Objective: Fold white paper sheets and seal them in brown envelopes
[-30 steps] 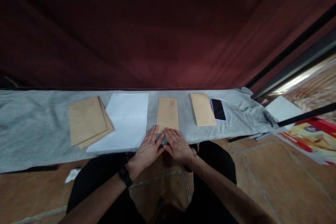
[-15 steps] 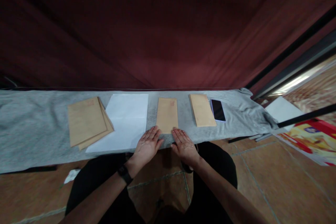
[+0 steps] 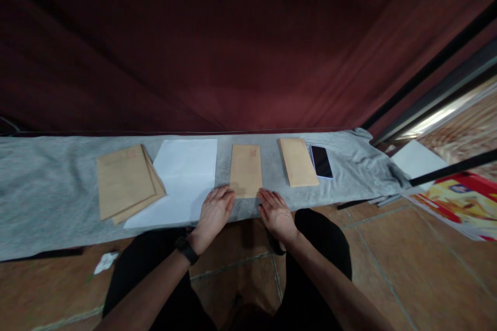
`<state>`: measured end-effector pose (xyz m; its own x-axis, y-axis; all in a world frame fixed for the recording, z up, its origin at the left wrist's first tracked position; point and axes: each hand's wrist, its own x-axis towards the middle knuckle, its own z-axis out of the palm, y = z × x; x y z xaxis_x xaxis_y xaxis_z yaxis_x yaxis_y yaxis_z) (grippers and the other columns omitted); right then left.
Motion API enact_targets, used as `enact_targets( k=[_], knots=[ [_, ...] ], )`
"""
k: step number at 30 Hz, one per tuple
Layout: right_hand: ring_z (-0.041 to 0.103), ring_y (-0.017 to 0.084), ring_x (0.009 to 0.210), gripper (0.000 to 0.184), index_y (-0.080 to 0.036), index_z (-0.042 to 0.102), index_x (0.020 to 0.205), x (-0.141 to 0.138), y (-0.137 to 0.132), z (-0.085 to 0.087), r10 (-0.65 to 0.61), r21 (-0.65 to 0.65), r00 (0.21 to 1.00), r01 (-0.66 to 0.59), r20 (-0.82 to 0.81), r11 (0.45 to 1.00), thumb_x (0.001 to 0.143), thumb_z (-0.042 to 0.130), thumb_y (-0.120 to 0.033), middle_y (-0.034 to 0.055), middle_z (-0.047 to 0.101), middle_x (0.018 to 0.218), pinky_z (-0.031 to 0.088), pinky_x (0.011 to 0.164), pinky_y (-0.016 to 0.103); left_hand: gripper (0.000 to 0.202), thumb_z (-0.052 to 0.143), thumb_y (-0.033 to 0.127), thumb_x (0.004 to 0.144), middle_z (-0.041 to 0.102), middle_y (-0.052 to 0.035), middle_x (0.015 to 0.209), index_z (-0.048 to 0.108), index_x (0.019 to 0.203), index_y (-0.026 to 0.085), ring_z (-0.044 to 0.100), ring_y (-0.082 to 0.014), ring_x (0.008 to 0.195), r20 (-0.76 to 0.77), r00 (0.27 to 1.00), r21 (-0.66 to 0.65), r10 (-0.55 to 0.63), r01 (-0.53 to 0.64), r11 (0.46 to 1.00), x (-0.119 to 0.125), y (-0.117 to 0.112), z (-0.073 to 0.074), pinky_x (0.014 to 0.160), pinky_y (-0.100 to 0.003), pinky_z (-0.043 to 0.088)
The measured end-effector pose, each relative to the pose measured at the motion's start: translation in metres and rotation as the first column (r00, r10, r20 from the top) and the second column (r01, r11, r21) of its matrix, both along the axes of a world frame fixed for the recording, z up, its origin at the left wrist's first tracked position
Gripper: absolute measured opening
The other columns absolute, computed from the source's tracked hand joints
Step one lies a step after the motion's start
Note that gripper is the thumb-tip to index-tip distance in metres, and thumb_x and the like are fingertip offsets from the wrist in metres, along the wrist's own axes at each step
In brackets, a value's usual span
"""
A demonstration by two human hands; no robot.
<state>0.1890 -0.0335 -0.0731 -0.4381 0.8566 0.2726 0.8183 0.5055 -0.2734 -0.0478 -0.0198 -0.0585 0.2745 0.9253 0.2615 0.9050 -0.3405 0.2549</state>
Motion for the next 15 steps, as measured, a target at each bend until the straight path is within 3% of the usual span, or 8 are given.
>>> enact_targets(
  k=[3,7,10,15],
  knots=[
    [0.052,0.024,0.134,0.042,-0.013,0.056,0.140,-0.002,0.000,0.001,-0.007,0.003,1.000,0.007,-0.008,1.000,0.101,0.044,-0.027,0.0130,0.057,0.144,0.036,0.117,0.044,0.037,0.035,0.029,0.102,0.065,-0.0125,0.132,0.069,0.110,0.017,0.060,-0.0264,0.122,0.016,1.000,-0.007,-0.023,0.023,1.000,0.002,0.005,-0.003,0.105,-0.045,0.048],
    [0.055,0.025,0.130,0.040,-0.014,0.059,0.137,-0.003,0.002,0.001,-0.013,0.001,1.000,0.013,-0.018,1.000,0.100,0.046,-0.024,0.0130,0.059,0.142,0.038,0.115,0.044,0.048,0.030,0.034,0.103,0.045,-0.0129,0.155,0.051,0.141,0.013,0.040,-0.0235,0.144,0.005,0.985,-0.027,-0.173,0.173,0.985,0.007,0.026,-0.010,0.118,-0.045,0.035],
    [0.058,0.025,0.125,0.037,-0.015,0.061,0.133,-0.001,0.005,0.001,-0.005,-0.004,0.999,0.005,-0.051,1.000,0.099,0.048,-0.020,0.0123,0.060,0.140,0.040,0.113,0.043,0.056,0.028,0.041,0.104,0.034,-0.0105,0.161,0.037,0.152,0.015,0.028,-0.0223,0.150,-0.036,0.962,-0.081,-0.272,0.268,0.960,0.014,0.061,-0.013,0.122,-0.043,0.027],
    [0.058,0.024,0.123,0.036,-0.017,0.059,0.133,0.002,0.009,0.002,0.026,0.001,0.997,-0.026,-0.078,1.000,0.098,0.050,-0.018,0.0104,0.062,0.137,0.042,0.110,0.041,0.060,0.027,0.047,0.103,0.030,-0.0077,0.163,0.033,0.155,0.017,0.025,-0.0223,0.151,-0.089,0.955,-0.142,-0.282,0.268,0.953,0.028,0.141,-0.013,0.124,-0.041,0.018]
  ],
)
